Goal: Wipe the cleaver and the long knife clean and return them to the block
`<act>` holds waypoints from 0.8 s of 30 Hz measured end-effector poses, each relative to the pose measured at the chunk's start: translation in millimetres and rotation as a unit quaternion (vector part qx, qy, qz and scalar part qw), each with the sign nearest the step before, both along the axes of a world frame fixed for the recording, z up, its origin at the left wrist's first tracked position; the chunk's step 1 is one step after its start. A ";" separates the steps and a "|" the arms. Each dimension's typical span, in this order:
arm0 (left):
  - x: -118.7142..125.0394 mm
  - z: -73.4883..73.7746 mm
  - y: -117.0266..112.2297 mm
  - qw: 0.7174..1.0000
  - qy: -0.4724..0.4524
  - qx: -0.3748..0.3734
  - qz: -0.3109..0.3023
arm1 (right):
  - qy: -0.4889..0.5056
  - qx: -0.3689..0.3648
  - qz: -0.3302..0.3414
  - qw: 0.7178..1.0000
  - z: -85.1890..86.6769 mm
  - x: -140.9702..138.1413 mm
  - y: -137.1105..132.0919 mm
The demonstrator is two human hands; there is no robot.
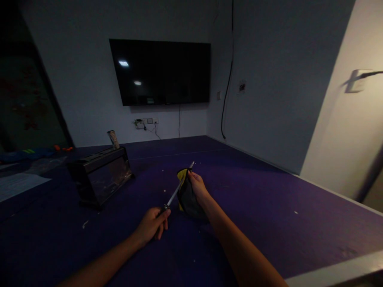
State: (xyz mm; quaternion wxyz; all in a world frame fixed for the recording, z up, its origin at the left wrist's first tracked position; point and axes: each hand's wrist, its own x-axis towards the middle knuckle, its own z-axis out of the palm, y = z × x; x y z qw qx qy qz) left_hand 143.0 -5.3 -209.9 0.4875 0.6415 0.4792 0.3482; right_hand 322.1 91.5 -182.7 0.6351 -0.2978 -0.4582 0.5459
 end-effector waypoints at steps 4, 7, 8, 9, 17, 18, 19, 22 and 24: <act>-0.5 -2.4 1.0 1.000 -0.015 0.005 0.006 | -0.007 0.003 0.009 1.000 7.7 -3.6 -8.4; -0.4 -3.8 1.5 0.999 -0.036 0.008 0.014 | -0.033 0.014 0.038 0.999 10.1 -8.4 -12.1; -0.3 -3.9 1.4 0.999 -0.046 0.008 0.018 | -0.051 0.022 0.052 0.997 10.1 -10.1 -12.7; -0.1 -4.0 1.3 0.998 -0.057 0.009 0.023 | -0.070 0.031 0.064 0.995 9.7 -11.9 -12.9; 0.2 -1.8 -1.3 0.995 -0.083 0.006 0.051 | -0.146 0.068 0.101 0.982 1.4 -26.8 -15.2; 0.1 -1.4 -1.6 0.995 -0.083 0.006 0.053 | -0.159 0.075 0.112 0.978 1.0 -28.5 -16.5; 0.0 -1.0 -1.7 0.995 -0.084 0.007 0.055 | -0.174 0.084 0.125 0.973 0.9 -30.0 -18.0; 0.1 -0.5 -1.2 0.994 -0.090 0.011 0.059 | -0.218 0.111 0.154 0.957 2.0 -32.9 -23.1; 0.3 -0.7 -0.6 0.993 -0.102 0.012 0.063 | -0.238 0.119 0.154 0.952 3.2 -33.7 -26.4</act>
